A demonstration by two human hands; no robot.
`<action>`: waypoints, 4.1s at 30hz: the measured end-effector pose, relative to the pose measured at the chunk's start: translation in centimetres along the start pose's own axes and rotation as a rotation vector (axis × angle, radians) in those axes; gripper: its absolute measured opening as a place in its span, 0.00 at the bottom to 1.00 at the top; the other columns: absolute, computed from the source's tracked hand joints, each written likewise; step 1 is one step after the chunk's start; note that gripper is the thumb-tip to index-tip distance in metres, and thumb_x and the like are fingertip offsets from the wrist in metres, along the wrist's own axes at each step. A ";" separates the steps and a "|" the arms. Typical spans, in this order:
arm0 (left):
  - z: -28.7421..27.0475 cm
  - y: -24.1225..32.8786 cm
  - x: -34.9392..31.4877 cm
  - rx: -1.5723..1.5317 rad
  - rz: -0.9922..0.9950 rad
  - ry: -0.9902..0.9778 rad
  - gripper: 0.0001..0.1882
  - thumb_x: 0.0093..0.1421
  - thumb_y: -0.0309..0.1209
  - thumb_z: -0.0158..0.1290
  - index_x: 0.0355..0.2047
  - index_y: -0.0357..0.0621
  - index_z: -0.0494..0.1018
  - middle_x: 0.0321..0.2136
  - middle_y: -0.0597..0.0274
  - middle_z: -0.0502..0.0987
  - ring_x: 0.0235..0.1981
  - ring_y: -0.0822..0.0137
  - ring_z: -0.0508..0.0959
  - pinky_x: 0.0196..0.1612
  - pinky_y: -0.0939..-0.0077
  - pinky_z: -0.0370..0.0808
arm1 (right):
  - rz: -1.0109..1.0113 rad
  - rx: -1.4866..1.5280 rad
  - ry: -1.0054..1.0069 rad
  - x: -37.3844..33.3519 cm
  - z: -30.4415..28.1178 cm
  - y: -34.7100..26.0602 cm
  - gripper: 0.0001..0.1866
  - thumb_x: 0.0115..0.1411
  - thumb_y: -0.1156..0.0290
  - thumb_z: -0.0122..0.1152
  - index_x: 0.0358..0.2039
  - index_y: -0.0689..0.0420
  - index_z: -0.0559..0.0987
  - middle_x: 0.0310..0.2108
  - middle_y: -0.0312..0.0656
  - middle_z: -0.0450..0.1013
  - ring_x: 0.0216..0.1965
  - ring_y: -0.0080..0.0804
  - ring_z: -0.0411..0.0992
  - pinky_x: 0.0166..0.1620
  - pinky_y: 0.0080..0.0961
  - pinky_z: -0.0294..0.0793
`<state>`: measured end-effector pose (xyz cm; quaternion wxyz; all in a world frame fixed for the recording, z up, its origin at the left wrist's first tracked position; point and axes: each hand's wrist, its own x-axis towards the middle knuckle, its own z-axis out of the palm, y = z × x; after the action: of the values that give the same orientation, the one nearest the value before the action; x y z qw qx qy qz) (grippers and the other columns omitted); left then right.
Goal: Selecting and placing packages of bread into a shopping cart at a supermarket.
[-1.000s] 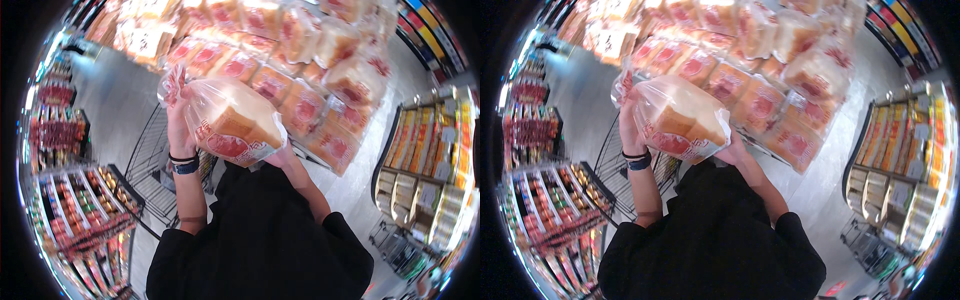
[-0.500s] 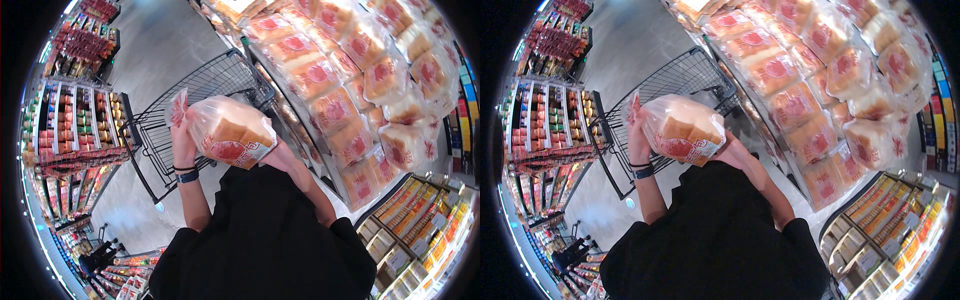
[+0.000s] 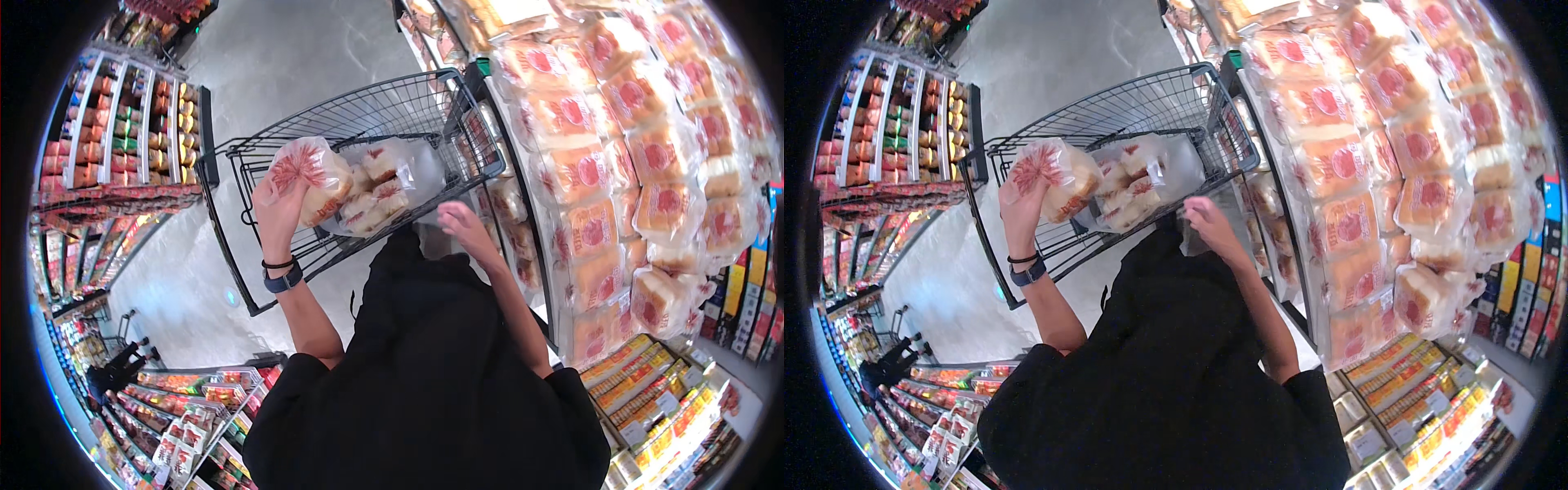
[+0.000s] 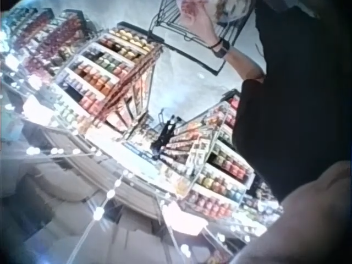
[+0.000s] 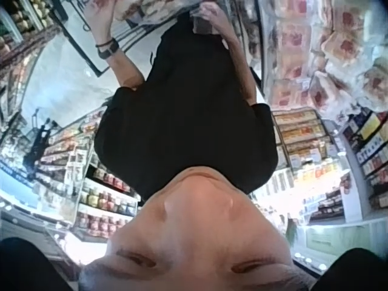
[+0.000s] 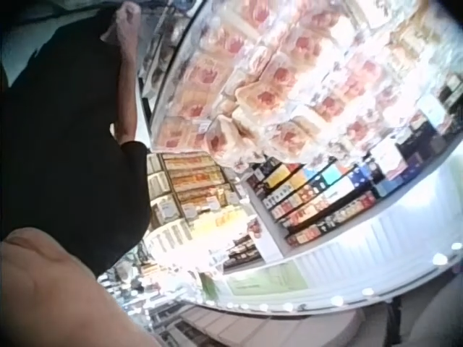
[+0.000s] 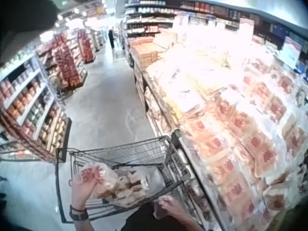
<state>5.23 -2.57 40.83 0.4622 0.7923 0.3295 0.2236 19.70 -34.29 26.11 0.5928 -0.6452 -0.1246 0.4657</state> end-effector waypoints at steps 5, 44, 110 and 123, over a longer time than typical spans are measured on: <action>1.0 -4.3 1.4 -0.292 -0.107 -0.058 0.17 0.61 0.23 0.55 0.50 0.32 0.76 0.42 0.61 0.83 0.42 0.74 0.80 0.48 0.79 0.74 | -0.357 -0.726 0.276 8.1 5.1 -0.8 0.26 0.62 0.62 0.62 0.56 0.61 0.70 0.51 0.48 0.72 0.52 0.38 0.73 0.53 0.32 0.72; 28.1 -23.3 0.1 -0.966 -0.676 0.030 0.13 0.62 0.21 0.56 0.48 0.36 0.77 0.45 0.65 0.80 0.45 0.72 0.79 0.51 0.77 0.73 | 0.151 0.484 0.229 16.2 4.8 -1.7 0.11 0.70 0.66 0.52 0.46 0.58 0.75 0.41 0.40 0.76 0.44 0.30 0.74 0.51 0.29 0.72; -2.0 1.5 -2.4 0.347 0.094 -0.542 0.10 0.46 0.27 0.56 0.29 0.35 0.72 0.23 0.49 0.75 0.24 0.52 0.76 0.29 0.65 0.72 | -0.353 -0.021 0.246 2.9 3.6 2.8 0.12 0.71 0.69 0.50 0.47 0.63 0.76 0.41 0.41 0.78 0.47 0.27 0.76 0.52 0.24 0.73; 3.0 14.6 -4.3 -0.385 0.186 -0.434 0.13 0.60 0.24 0.60 0.45 0.34 0.76 0.37 0.69 0.77 0.39 0.79 0.74 0.45 0.84 0.70 | -0.133 1.274 -0.210 -6.8 4.7 -1.9 0.32 0.72 0.46 0.38 0.65 0.56 0.67 0.63 0.45 0.67 0.63 0.42 0.65 0.67 0.45 0.63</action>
<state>8.85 -12.67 51.99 0.6410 0.7462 0.1008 0.1488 13.30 -35.59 31.47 0.8716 -0.1092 0.0791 0.4714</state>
